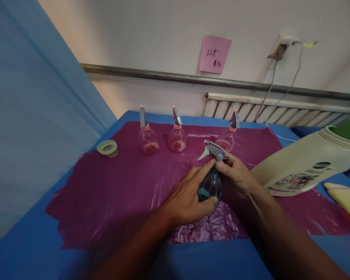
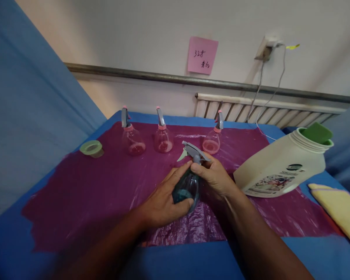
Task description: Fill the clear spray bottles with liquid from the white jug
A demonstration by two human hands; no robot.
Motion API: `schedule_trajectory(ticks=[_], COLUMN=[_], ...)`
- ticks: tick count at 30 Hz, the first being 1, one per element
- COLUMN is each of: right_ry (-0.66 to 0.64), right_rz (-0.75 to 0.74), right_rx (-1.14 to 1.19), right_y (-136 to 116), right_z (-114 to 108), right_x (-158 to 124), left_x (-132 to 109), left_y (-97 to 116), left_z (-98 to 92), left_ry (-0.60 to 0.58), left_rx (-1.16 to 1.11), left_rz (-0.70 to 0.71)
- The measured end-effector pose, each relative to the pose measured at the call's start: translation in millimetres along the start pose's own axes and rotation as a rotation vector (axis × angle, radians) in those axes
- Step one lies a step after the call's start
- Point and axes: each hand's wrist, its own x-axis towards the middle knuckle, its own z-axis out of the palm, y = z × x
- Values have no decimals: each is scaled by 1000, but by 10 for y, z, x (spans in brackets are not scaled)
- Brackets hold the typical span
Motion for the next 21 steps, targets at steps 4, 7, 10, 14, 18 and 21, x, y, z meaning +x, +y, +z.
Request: schedule_trajectory(ticks=[4, 7, 10, 14, 18, 21], right_ry=[-24, -36, -107, -117, -104, -111], right_rz=[-105, -180, -186, -174, -107, -83], right_rx=[-105, -213, -321, -279, -145, -88], right_y=[-81, -183, -250, -255, -241, -251], right_z=[-73, -159, -241, -271, -199, -154], right_x=[2, 5, 7, 8, -7, -30], left_x=[-1, -7, -15, -21, -26, -30], left_y=[-18, -12, 12, 31, 5, -15], left_z=[-13, -20, -30, -43, -44, -42], left_ry=[9, 5, -4, -59, -121, -104], left_rx=[-47, -45, -37, -203, -439, -553], left_rz=[-6, -16, -18, -27, -21, -22])
